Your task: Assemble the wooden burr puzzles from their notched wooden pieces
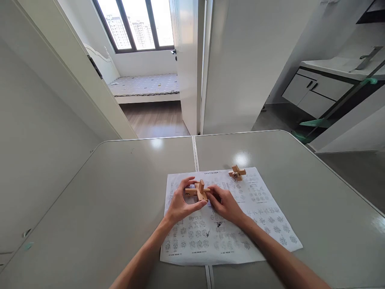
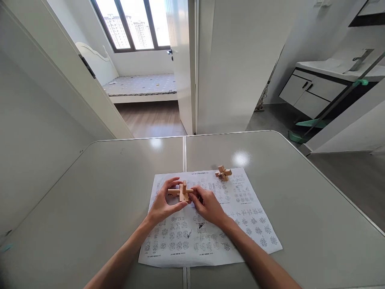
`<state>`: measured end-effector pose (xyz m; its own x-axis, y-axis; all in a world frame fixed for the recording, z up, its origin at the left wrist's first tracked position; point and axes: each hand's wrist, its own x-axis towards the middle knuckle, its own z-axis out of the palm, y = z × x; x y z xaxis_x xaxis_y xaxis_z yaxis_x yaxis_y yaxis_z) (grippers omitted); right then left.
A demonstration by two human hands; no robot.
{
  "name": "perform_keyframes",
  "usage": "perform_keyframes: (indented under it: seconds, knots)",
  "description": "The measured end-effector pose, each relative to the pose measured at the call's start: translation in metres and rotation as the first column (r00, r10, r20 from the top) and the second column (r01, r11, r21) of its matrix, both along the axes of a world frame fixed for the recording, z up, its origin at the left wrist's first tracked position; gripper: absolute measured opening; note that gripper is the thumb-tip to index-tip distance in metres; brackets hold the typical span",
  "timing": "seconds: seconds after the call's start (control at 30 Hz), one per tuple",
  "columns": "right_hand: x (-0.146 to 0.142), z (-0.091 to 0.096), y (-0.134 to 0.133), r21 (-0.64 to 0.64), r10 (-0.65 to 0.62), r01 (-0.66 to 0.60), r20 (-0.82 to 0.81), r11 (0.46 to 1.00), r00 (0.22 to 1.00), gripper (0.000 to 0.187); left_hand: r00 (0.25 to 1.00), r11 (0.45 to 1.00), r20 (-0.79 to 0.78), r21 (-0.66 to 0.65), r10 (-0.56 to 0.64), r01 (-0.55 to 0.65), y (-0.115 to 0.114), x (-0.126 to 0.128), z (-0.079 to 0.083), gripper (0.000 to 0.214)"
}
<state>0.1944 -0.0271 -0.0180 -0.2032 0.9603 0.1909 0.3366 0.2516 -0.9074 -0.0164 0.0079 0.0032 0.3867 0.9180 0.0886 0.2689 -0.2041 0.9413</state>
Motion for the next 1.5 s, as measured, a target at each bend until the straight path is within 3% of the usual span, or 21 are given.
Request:
perform_keyframes:
  seconds: [0.6,1.03,1.27,1.5]
  knots:
    - [0.002,-0.004,0.001,-0.012,-0.016,0.015,-0.028,1.000,0.999,0.029,0.992,0.996,0.125,-0.083,-0.020,0.031,0.001,0.000,-0.006,0.084]
    - [0.001,0.002,0.002,-0.140,-0.044,0.017,-0.188,0.990,0.981,0.036,0.986,0.991,0.145,-0.096,-0.084,0.098,0.002,0.000,-0.002,0.056]
    - [0.002,-0.004,0.004,-0.152,-0.088,0.053,-0.238,0.987,0.967,0.033,0.990,0.998,0.123,-0.004,0.067,-0.067,0.003,0.006,-0.003,0.031]
    - [0.002,-0.007,0.002,-0.100,-0.103,0.088,-0.162,0.991,0.981,0.033,0.985,0.991,0.121,-0.064,0.123,-0.115,0.004,0.004,-0.009,0.029]
